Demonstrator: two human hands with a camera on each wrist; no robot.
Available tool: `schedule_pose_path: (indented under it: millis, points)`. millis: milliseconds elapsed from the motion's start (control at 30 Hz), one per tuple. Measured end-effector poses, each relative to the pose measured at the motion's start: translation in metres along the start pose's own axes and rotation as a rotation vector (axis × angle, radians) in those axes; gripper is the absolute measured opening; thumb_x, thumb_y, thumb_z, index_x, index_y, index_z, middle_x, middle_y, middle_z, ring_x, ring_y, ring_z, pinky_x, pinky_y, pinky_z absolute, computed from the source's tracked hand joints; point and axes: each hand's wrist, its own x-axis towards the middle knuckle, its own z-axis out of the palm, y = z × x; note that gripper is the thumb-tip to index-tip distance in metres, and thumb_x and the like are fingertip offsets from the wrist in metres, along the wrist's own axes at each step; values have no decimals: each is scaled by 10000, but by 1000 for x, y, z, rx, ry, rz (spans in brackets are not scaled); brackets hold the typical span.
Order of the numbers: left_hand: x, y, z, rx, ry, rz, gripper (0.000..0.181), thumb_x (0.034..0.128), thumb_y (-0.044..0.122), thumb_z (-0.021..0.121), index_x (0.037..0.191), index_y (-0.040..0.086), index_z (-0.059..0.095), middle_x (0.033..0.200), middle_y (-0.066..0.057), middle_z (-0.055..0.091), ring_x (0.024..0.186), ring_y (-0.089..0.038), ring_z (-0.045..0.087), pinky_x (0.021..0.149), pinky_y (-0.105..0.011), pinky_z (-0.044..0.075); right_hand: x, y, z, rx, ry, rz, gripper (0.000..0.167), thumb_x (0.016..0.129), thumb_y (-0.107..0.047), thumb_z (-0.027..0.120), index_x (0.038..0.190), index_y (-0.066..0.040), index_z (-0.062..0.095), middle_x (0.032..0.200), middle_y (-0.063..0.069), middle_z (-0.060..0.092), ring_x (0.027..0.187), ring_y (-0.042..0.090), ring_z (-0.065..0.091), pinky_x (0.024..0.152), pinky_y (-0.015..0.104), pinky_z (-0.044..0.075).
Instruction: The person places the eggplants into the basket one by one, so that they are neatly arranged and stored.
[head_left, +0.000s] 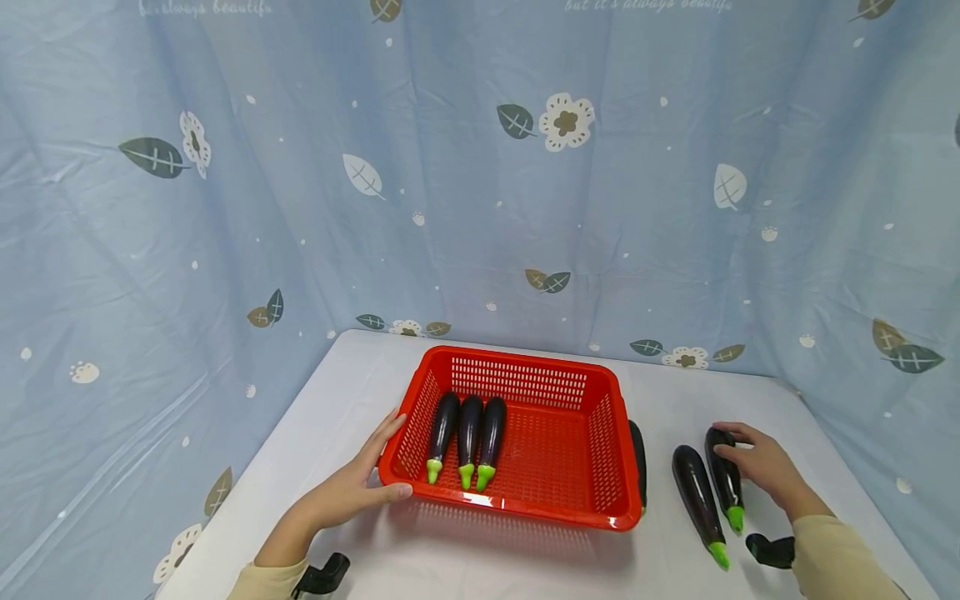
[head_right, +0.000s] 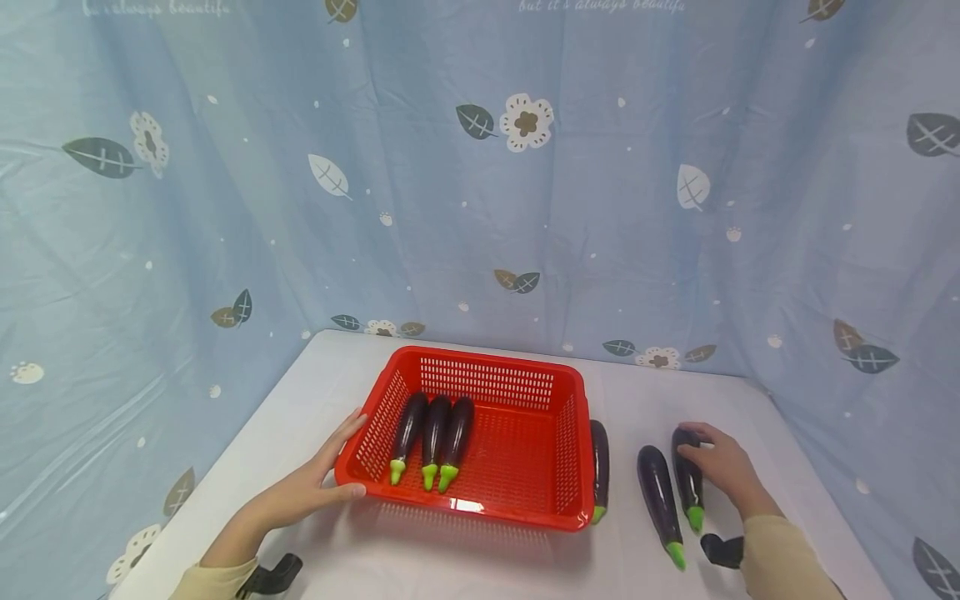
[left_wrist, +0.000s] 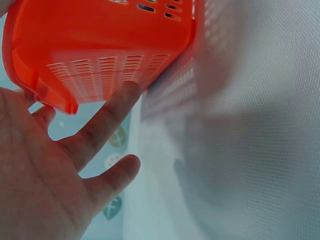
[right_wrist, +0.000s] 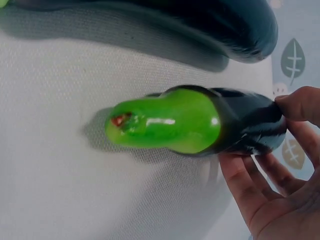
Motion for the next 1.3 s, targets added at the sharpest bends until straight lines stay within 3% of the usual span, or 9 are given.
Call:
schedule_pose_path:
  millis: [600,1300]
  points:
    - [0,3,0,-14,-7,-13,987,908,389,735,1649,224,103,1711,-77,-18,1516,-466,134,1063,-776,267,0,-6,-8,72,-16,35,647,1043,-323,538,1517,64,330,1495,452,238,1224,567,491,922,559,538]
    - [-1,4,-1,-16,-7,-23,992,905,392,738,1649,217,105,1710,-91,-10,1517,-466,133,1074,-771,256,-2,-20,-3,83,-1,-20,658,1055,-387,520,1522,45,351,1489,430,282,1265,566,467,966,594,508]
